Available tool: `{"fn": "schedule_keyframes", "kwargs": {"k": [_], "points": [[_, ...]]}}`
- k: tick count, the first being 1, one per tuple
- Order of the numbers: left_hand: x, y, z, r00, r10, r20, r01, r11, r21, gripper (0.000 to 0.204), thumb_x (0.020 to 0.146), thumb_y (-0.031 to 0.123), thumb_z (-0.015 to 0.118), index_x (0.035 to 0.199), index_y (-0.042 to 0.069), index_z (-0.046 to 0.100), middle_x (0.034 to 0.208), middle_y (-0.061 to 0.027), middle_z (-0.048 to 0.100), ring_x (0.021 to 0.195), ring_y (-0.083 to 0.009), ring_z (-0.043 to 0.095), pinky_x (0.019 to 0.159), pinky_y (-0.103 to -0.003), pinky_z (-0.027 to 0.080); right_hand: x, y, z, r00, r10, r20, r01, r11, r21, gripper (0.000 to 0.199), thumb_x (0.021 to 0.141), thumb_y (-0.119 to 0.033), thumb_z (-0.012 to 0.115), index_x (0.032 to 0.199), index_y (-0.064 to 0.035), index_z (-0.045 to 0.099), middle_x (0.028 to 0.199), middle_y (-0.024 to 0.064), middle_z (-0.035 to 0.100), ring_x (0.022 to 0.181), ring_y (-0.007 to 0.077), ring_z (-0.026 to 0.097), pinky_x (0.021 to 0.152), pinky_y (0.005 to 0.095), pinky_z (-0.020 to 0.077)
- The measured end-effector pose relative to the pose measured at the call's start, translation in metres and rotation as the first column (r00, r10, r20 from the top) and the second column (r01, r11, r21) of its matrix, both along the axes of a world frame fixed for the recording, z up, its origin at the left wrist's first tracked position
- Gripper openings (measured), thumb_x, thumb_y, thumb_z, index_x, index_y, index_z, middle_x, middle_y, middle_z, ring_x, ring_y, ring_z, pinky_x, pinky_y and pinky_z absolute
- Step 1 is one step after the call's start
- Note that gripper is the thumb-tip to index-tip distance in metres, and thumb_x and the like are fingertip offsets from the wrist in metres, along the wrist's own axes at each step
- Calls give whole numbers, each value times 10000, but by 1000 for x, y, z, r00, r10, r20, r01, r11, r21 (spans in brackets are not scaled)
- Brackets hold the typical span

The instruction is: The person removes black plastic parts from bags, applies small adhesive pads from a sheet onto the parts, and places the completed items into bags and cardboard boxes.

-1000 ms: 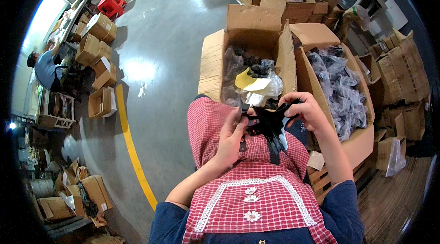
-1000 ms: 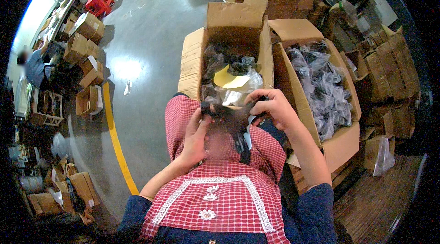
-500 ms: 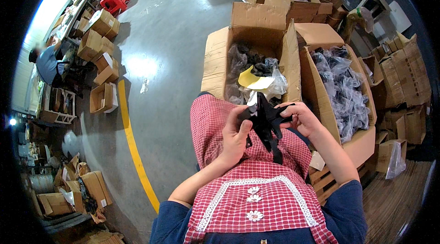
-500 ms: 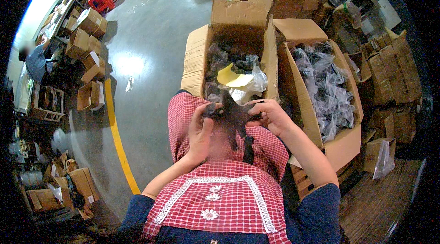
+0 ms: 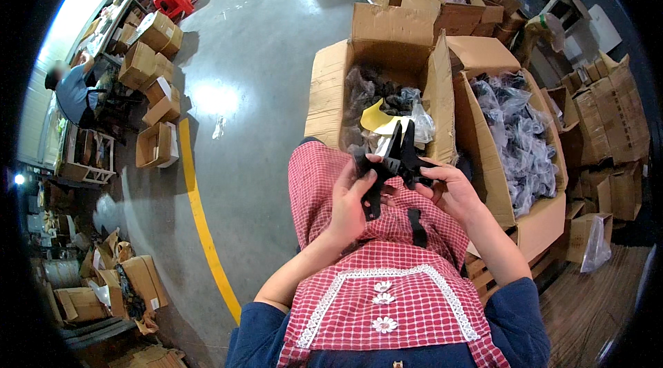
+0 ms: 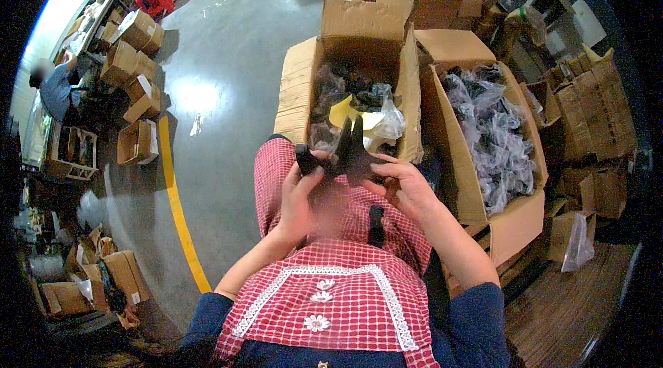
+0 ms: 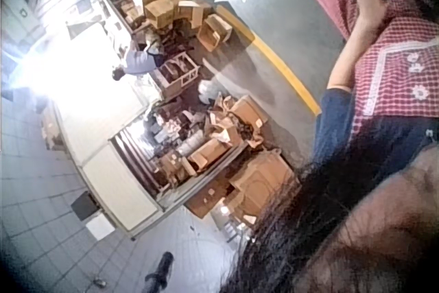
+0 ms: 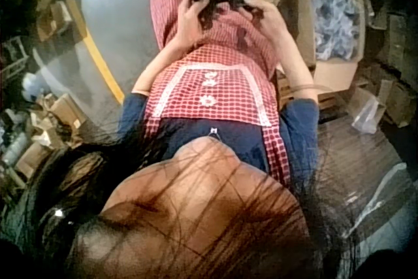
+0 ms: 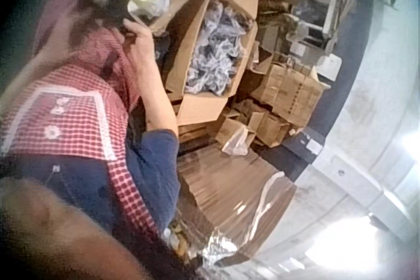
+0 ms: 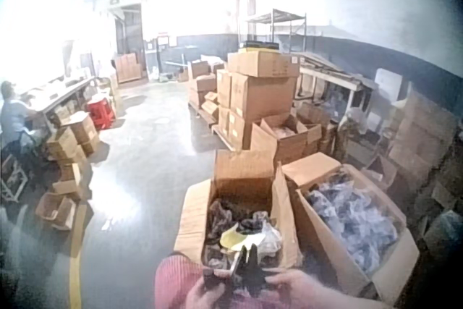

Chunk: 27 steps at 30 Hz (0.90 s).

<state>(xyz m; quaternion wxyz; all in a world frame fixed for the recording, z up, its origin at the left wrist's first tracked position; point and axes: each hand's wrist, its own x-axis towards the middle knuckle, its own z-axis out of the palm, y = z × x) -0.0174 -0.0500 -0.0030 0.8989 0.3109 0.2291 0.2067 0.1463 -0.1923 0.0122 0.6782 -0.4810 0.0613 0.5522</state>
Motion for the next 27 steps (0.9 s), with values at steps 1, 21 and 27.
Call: {"fn": "schedule_keyframes", "kwargs": {"k": [1, 21, 27], "points": [[0, 5, -4, 1000, -19, -1, 19, 1000, -11, 293, 1007, 134, 539, 1286, 46, 514, 1097, -148, 647, 743, -223, 696, 628, -317, 589, 1, -1, 2, 999, 6, 44, -6, 1000, 0, 373, 909, -36, 602, 1264, 71, 561, 1211, 194, 643, 1010, 269, 694, 833, 332, 634], [3, 17, -31, 772, -630, 80, 608, 697, -381, 540, 1021, 506, 481, 1220, 12, 566, 989, -186, 711, 770, -275, 737, 686, -423, 648, 24, 32, 51, 251, 508, 824, -661, 712, -237, 317, 790, -70, 690, 1097, -19, 630, 989, 42, 673, 891, 109, 611, 775, 260, 508], [2, 15, -21, 823, -569, -4, 541, 784, -304, 572, 1007, 546, 493, 1255, 33, 548, 981, -168, 706, 753, -272, 733, 687, -426, 646, 5, 33, 33, 328, 347, 879, -441, 879, -182, 375, 799, -12, 681, 1169, -32, 621, 1023, 52, 668, 892, 102, 615, 781, 261, 511]]}}
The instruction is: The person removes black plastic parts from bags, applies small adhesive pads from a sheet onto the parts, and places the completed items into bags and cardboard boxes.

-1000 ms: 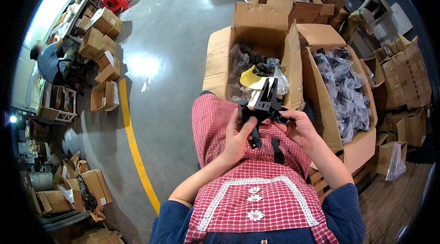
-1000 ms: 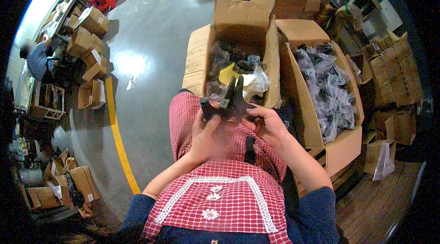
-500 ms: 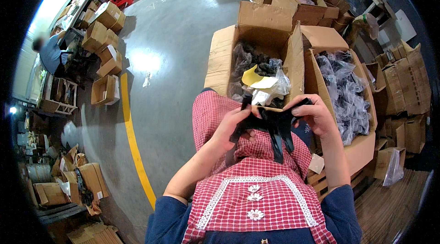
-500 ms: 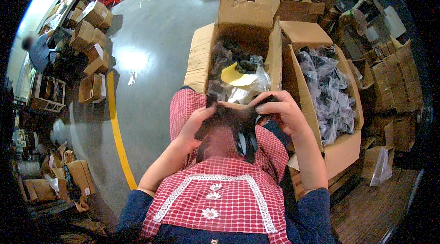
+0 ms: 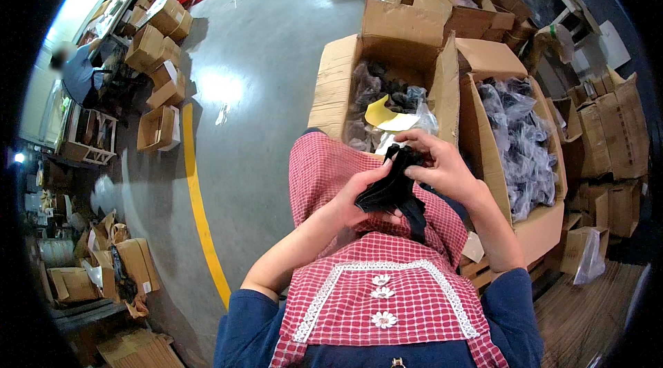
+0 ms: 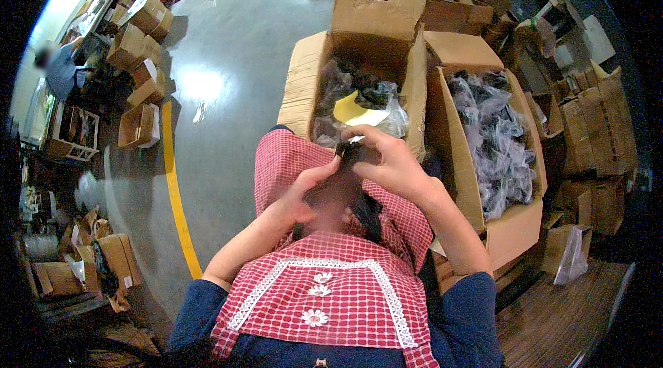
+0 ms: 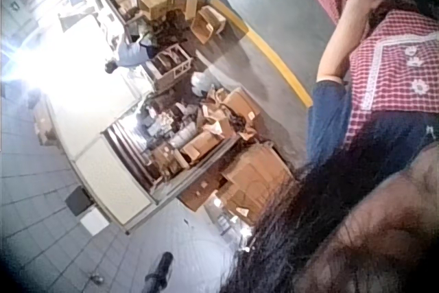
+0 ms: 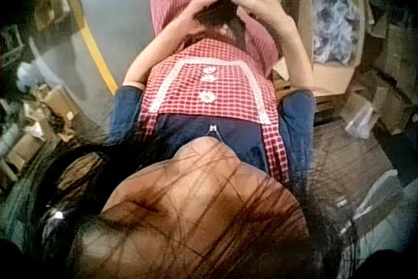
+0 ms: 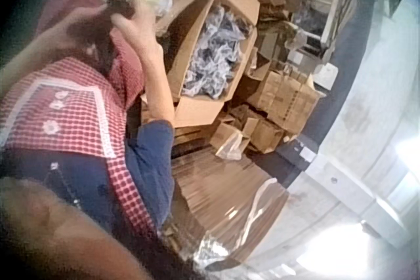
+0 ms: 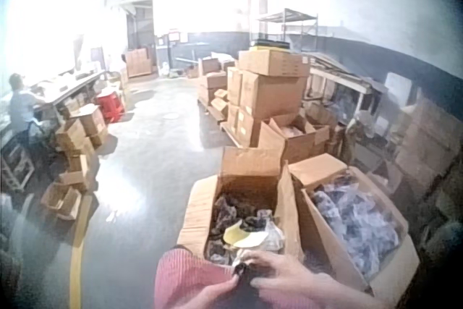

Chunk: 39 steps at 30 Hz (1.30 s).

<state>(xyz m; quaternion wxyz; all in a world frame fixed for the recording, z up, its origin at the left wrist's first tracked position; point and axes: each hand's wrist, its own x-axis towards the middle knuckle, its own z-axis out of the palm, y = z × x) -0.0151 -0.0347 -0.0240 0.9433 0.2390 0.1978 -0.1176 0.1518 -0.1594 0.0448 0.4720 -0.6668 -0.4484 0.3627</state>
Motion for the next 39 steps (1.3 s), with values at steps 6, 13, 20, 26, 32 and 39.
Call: {"fn": "schedule_keyframes", "kwargs": {"k": [6, 13, 20, 26, 32, 39], "points": [[-11, -8, 15, 930, 18, 366, -250, 761, 599, 558, 994, 536, 531, 1250, 42, 555, 994, -161, 706, 748, -258, 733, 654, -395, 637, -10, -6, -11, 938, -202, 281, 192, 979, 64, 338, 823, -54, 707, 1153, -37, 635, 886, 139, 704, 787, 206, 715, 717, 340, 557], [-8, -5, -22, 952, 203, 229, -252, 943, 215, 482, 1002, 468, 555, 1234, 45, 573, 1033, -123, 715, 710, -188, 677, 557, -286, 535, 9, -15, 2, 965, -246, 88, 248, 969, -5, 202, 855, -96, 721, 1036, -24, 665, 800, 41, 684, 661, 91, 620, 584, 238, 487], [-1, 8, 1, 945, 321, 60, -326, 912, 251, 430, 1018, 421, 562, 1265, 69, 558, 1092, -65, 697, 796, -109, 653, 601, -219, 511, 19, -34, 17, 810, -373, -452, 396, 917, -45, 138, 862, -84, 668, 998, -64, 659, 747, -30, 586, 576, 37, 540, 488, 190, 421], [7, 11, 7, 876, 478, 72, -483, 867, 119, 371, 1026, 324, 579, 1284, 60, 533, 1110, -56, 668, 879, -125, 673, 729, -254, 580, 13, -44, -10, 706, -371, -602, 379, 917, -121, 228, 890, -70, 622, 1098, -25, 704, 705, 63, 675, 538, 114, 629, 464, 240, 492], [7, 17, 4, 903, 412, 126, -425, 899, 104, 368, 1026, 321, 582, 1275, 55, 533, 1063, -59, 663, 837, -128, 662, 679, -259, 558, 8, -44, -28, 604, -390, -695, 403, 902, -156, 227, 934, -101, 626, 1140, -15, 668, 780, 112, 710, 628, 181, 694, 510, 270, 544], [7, 16, -7, 909, 411, 75, -416, 906, 82, 352, 1033, 347, 560, 1245, 67, 546, 997, -45, 672, 805, -121, 652, 648, -264, 546, 5, -40, -29, 590, -342, -731, 371, 919, -131, 213, 971, -123, 600, 1147, -4, 616, 841, 142, 724, 691, 197, 723, 537, 267, 567]]}}
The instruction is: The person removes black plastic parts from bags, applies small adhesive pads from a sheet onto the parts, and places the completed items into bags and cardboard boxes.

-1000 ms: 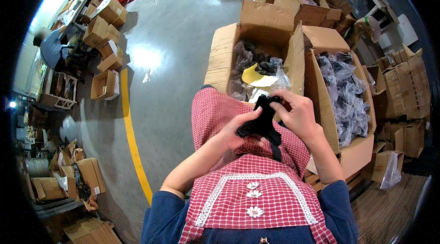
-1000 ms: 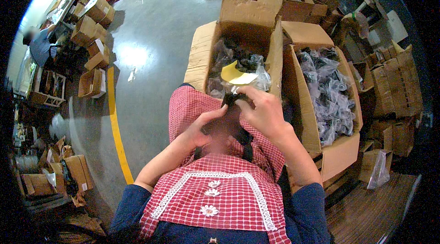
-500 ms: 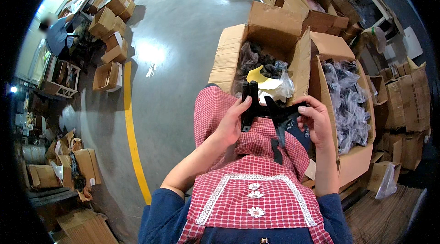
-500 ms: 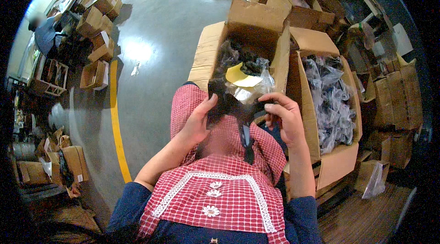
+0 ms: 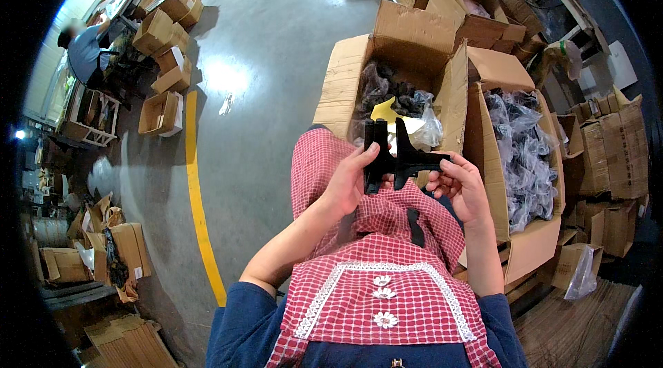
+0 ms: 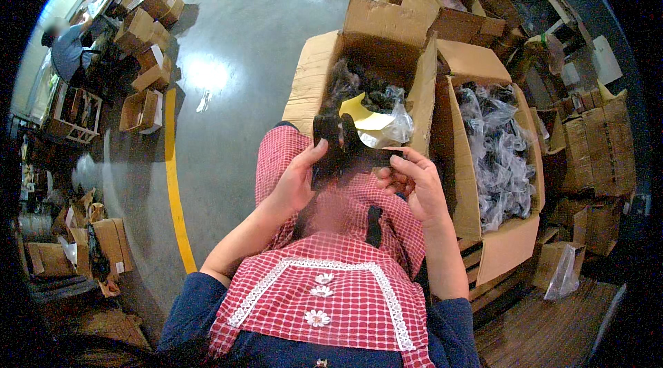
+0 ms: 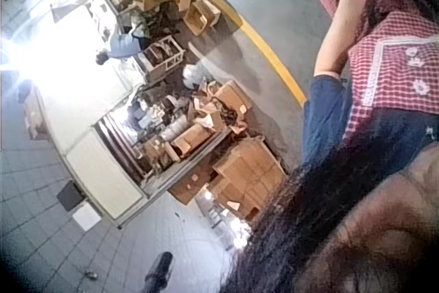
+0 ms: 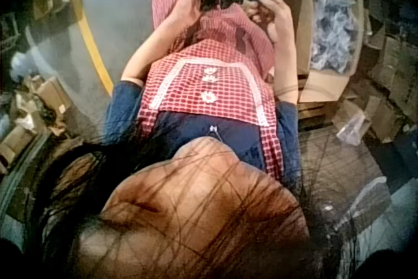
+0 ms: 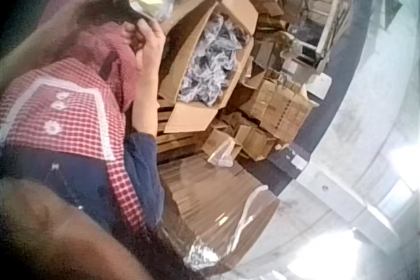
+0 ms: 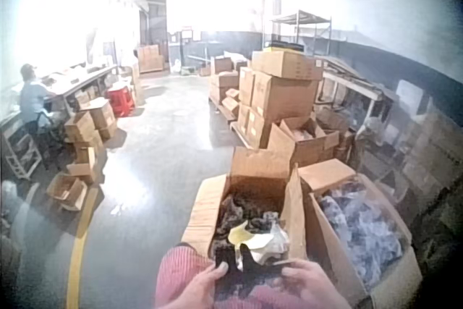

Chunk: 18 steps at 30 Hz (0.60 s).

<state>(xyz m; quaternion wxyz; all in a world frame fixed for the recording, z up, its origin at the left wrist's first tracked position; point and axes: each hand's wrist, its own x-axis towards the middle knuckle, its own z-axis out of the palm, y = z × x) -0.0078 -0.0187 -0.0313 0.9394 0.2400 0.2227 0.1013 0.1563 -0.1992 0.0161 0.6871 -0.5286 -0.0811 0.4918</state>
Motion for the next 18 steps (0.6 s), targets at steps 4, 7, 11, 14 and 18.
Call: {"fn": "schedule_keyframes", "kwargs": {"k": [4, 7, 11, 14, 18], "points": [[2, -2, -3, 999, 39, -24, -39, 999, -1, 354, 1035, 358, 552, 1241, 69, 552, 1018, -41, 676, 793, -121, 647, 655, -273, 542, -1, 1, -6, 999, 12, -39, -11, 1000, 19, 250, 967, -123, 607, 1189, -6, 619, 869, 159, 727, 718, 205, 729, 554, 274, 574], [1, -2, -3, 999, 30, -19, -30, 999, 20, 360, 1034, 369, 552, 1242, 74, 553, 1026, -45, 679, 791, -122, 647, 667, -277, 539, -5, 4, -4, 999, 27, -39, -26, 999, 36, 255, 975, -118, 597, 1206, -12, 624, 872, 147, 722, 721, 198, 724, 568, 275, 574], [-8, 4, 11, 997, -67, -36, 68, 997, 19, 365, 1026, 393, 557, 1229, 90, 558, 1016, -50, 681, 781, -124, 648, 661, -269, 530, 2, 4, 10, 995, 58, 86, -65, 995, 78, 233, 988, -106, 574, 1195, -9, 619, 893, 151, 705, 759, 211, 710, 564, 289, 566], [-8, 5, 1, 998, -64, -22, 64, 998, 16, 360, 1020, 408, 561, 1206, 100, 561, 1009, -59, 682, 759, -128, 645, 642, -267, 522, 12, 1, 29, 985, 59, 160, -83, 986, 143, 230, 935, -13, 579, 1153, -5, 651, 947, 136, 699, 787, 205, 712, 632, 300, 587], [-9, 5, 6, 995, -52, -83, 52, 999, -2, 361, 1020, 411, 561, 1199, 99, 556, 1010, -71, 682, 749, -137, 642, 626, -262, 513, 11, 1, 43, 925, 32, 377, -130, 963, 237, 245, 824, 81, 613, 1046, 10, 689, 1051, 133, 690, 893, 233, 708, 771, 338, 589]]}}
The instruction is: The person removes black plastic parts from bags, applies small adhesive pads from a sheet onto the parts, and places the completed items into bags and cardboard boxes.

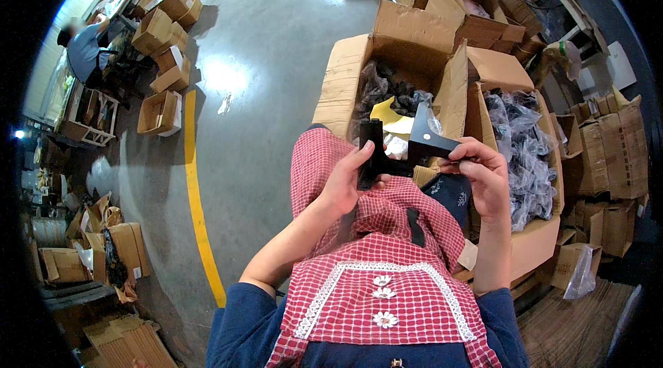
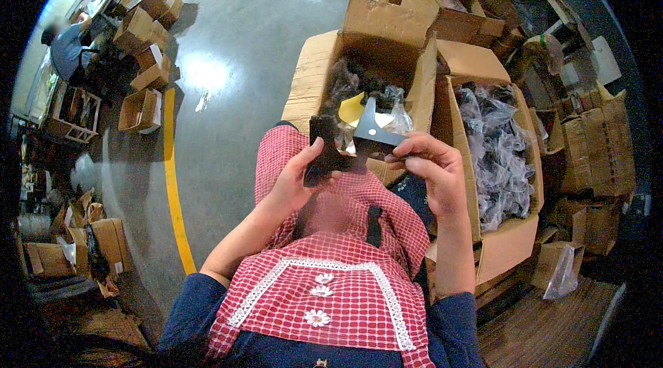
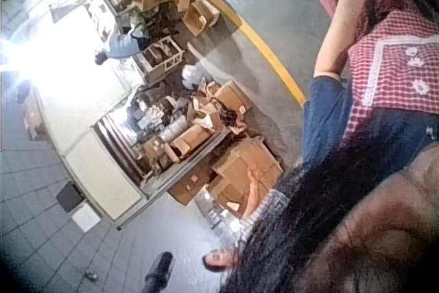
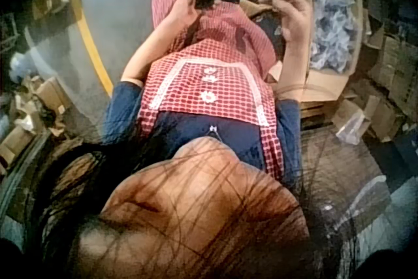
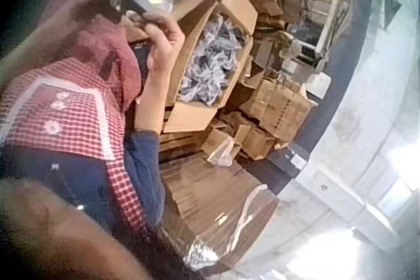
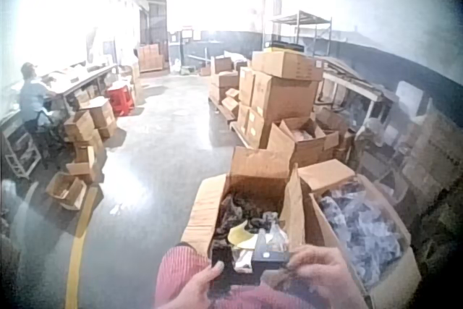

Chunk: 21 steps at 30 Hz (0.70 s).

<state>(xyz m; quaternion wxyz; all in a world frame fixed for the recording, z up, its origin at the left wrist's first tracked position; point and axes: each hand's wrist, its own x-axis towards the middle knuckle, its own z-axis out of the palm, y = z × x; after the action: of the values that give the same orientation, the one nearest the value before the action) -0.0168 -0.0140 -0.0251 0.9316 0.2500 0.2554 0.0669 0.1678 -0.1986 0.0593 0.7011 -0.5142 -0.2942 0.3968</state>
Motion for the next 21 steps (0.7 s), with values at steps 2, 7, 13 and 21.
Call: {"fn": "schedule_keyframes", "kwargs": {"k": [2, 7, 13, 21], "points": [[0, -1, 0, 1000, 1, 28, -1, 1000, -7, 369, 1020, 414, 560, 1207, 95, 551, 1015, -76, 682, 753, -138, 642, 628, -258, 514, -4, 1, 4, 972, -29, 233, 30, 1000, -3, 239, 803, 87, 629, 1018, 10, 696, 1051, 131, 692, 921, 242, 702, 798, 356, 574], [0, -3, 5, 999, 37, 13, -37, 999, 9, 368, 1033, 391, 546, 1207, 67, 550, 1029, -82, 680, 765, -140, 647, 644, -248, 521, -32, 5, 33, 522, 2, 853, 142, 986, -90, 237, 794, 51, 672, 1024, 2, 699, 996, 145, 697, 896, 276, 693, 806, 369, 540], [4, -9, -2, 998, 6, 57, -19, 974, 224, 357, 1046, 358, 531, 1208, 42, 564, 1044, -79, 682, 822, -151, 668, 704, -265, 551, -42, 17, 35, 145, 132, 981, -68, 990, -123, 277, 732, -6, 670, 1008, -33, 667, 973, 133, 686, 890, 315, 675, 758, 411, 513], [5, -19, -4, 989, -15, 144, 9, 999, 45, 353, 1056, 362, 512, 1266, 80, 547, 1076, -38, 668, 963, -116, 661, 829, -274, 552, -53, 28, 21, -4, 116, 993, -90, 989, -116, 350, 722, -38, 680, 1072, -42, 667, 974, 114, 668, 879, 278, 661, 794, 398, 513]]}}
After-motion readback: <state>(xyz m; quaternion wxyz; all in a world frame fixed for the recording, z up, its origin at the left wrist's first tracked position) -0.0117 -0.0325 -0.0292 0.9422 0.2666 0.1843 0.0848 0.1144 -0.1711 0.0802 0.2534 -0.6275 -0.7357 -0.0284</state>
